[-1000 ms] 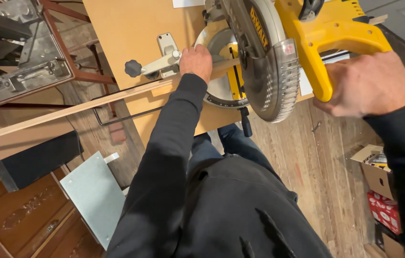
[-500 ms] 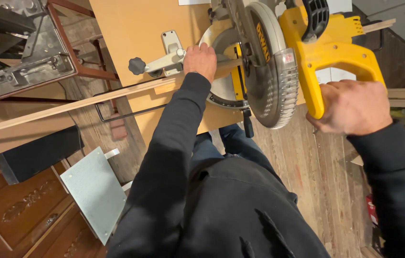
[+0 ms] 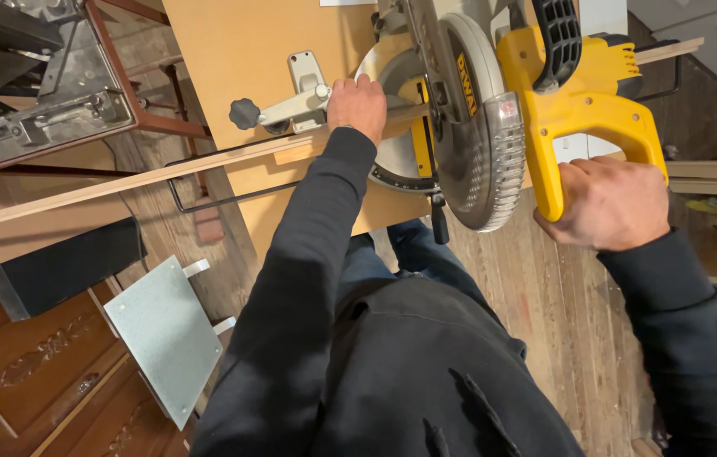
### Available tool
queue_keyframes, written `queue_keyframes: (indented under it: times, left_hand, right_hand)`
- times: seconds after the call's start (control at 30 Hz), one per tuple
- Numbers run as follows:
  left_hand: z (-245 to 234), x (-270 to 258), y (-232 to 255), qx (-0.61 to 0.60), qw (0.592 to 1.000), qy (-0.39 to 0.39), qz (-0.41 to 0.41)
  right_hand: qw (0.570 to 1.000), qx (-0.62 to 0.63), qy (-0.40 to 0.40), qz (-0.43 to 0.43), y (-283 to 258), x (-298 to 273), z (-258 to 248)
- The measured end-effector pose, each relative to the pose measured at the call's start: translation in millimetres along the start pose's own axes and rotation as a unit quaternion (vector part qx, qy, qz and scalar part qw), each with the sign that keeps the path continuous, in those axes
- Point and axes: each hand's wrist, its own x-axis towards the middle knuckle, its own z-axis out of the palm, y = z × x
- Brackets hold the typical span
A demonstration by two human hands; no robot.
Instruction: Measuring a painting and cutting wooden frame strips using a power miter saw to size.
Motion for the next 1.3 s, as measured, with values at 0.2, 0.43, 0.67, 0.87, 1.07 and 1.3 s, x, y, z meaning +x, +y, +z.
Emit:
queue_keyframes:
  times: [0.2, 0.43, 0.67, 0.87, 1.07, 1.3]
  left_hand:
    - [-9, -2, 1, 0.010, 1.000, 0.006, 0.004]
    - [-6, 0, 1, 0.006, 1.000, 0.003, -0.002]
    - [-14, -4, 0, -0.006, 1.000, 0.011, 0.006]
    - [-16, -4, 1, -0.006, 1.000, -0.005, 0.008]
    - [4, -1, 0, -0.011, 1.000, 0.020, 0.002]
    - [-10, -3, 0, -0.014, 1.000, 0.014, 0.006]
  right_hand:
    - [1.000, 0.020, 0.015, 0.008, -5, -4, 9]
    - [0.998, 0.033, 0.046, 0.001, -7, -7, 23]
    - [0.995, 0.064, 0.080, -0.006, -15, -13, 46]
    - [0.993, 0.069, 0.095, 0.002, -26, -11, 44]
    - [0.995, 0.060, 0.082, 0.008, -23, -12, 45]
    - [0.994, 0.060, 0.090, 0.010, -22, -13, 38]
